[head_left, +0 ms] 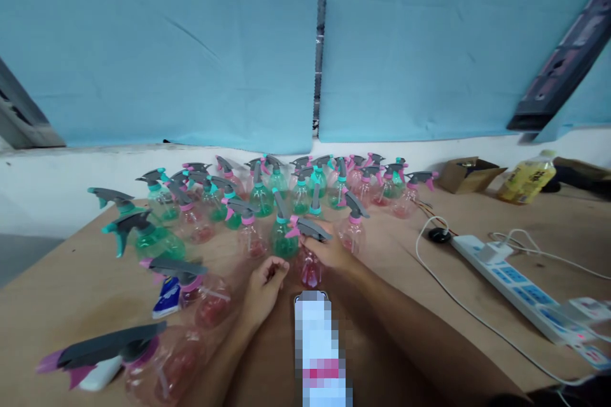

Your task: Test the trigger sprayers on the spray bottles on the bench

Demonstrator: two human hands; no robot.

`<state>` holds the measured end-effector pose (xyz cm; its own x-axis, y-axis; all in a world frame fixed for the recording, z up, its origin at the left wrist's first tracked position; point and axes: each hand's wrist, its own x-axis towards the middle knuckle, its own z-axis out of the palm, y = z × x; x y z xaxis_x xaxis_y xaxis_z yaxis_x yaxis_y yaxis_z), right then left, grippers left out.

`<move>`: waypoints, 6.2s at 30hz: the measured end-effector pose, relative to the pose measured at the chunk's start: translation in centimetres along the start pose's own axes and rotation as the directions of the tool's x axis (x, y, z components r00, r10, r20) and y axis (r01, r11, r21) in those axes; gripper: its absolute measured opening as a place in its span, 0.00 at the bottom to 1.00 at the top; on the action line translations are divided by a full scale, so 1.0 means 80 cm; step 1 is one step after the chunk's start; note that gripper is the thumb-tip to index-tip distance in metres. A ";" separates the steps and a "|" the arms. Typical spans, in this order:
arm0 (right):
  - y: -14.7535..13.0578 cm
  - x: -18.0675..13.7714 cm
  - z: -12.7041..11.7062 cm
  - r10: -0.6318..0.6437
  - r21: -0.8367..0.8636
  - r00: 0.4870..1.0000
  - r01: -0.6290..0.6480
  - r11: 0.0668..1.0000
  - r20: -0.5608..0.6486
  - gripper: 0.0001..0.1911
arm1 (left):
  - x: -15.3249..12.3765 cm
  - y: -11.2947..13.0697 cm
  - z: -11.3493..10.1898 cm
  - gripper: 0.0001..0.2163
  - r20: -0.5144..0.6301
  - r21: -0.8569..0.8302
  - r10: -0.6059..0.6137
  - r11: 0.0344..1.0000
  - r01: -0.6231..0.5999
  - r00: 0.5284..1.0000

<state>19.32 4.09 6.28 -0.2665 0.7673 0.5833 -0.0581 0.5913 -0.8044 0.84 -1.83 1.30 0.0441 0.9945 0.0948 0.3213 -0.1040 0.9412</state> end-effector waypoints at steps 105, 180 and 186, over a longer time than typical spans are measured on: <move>-0.046 0.111 0.208 0.054 -0.619 0.971 0.105 0.779 0.232 0.12 | -0.009 0.001 -0.005 0.12 -0.086 -0.116 -0.055 0.992 0.045 0.995; -0.019 0.008 -0.004 0.191 0.193 0.929 -0.260 0.946 0.317 0.15 | -0.004 0.015 -0.004 0.17 0.093 0.044 -0.033 0.999 0.029 0.995; -0.015 0.008 -0.002 0.159 0.233 0.937 -0.237 0.943 0.311 0.13 | -0.005 0.013 -0.002 0.16 0.095 0.047 -0.030 0.999 0.025 0.995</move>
<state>19.39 3.93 7.69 -0.5583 0.7355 0.3838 -0.2155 0.3182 -0.9232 0.98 -2.33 2.34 0.1242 0.9916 0.0358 0.3661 -0.0793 0.9272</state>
